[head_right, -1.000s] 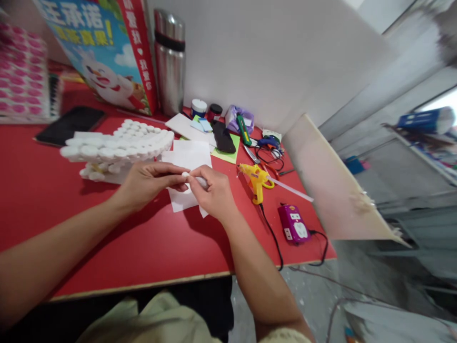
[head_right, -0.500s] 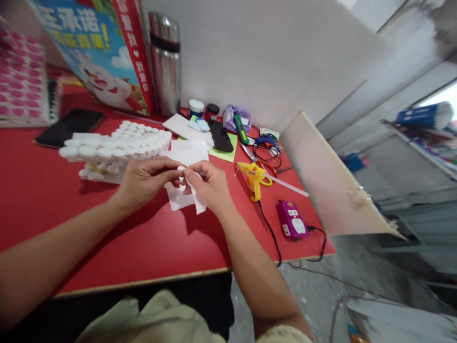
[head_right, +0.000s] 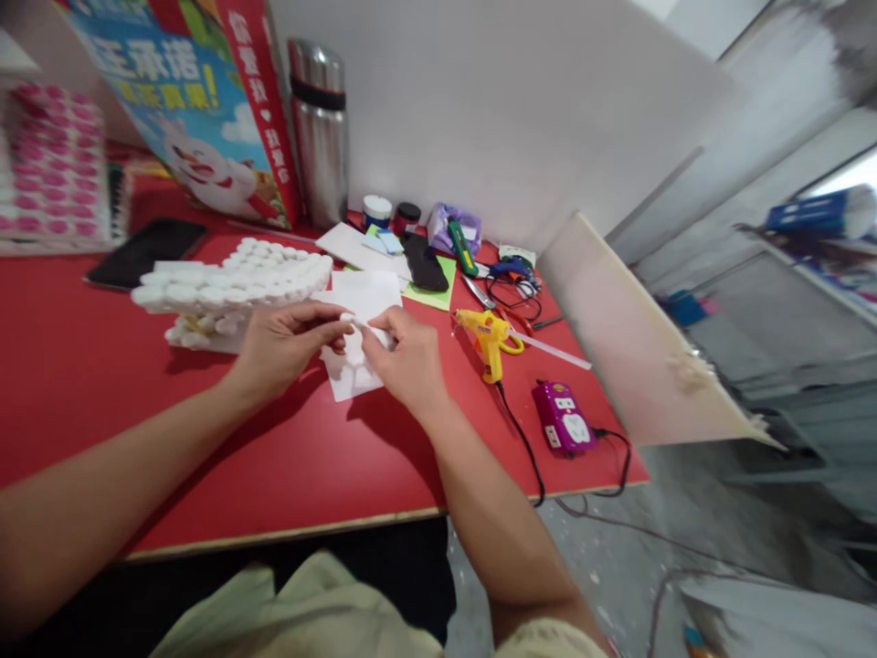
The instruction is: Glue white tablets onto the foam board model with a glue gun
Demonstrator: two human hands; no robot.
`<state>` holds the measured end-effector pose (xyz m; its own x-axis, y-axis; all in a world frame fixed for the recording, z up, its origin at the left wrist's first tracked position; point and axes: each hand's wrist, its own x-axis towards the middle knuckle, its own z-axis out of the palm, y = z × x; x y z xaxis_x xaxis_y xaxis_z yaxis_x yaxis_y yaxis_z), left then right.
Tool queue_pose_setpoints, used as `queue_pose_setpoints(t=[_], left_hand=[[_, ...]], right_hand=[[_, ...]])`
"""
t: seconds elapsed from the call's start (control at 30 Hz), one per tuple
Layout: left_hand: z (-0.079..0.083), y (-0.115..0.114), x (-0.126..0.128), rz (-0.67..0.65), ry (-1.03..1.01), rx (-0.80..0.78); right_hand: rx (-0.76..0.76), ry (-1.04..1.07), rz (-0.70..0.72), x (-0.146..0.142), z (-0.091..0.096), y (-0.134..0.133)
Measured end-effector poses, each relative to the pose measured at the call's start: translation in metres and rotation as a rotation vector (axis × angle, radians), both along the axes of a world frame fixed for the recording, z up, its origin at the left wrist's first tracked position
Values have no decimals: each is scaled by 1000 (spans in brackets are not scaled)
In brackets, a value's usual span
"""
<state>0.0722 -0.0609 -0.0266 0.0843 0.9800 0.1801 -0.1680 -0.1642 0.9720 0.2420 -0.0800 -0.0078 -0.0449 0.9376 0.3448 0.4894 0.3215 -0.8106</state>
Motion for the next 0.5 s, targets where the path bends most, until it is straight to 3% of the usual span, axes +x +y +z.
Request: queue_pose_setpoints(t=[0.1, 0.2, 0.27, 0.43, 0.5], left_hand=[[0, -2, 1, 31, 0, 15], [2, -3, 0, 47, 14, 35], [4, -3, -2, 41, 16, 35], [5, 1, -6, 52, 57, 41], [6, 1, -7, 69, 76, 71]], right_hand=[[232, -240, -22, -7, 0, -8], [177, -169, 14, -9, 1, -10], [-11, 18, 76, -7, 3, -6], [-723, 656, 318, 4, 11, 10], [-905, 824, 441, 6, 13, 13]])
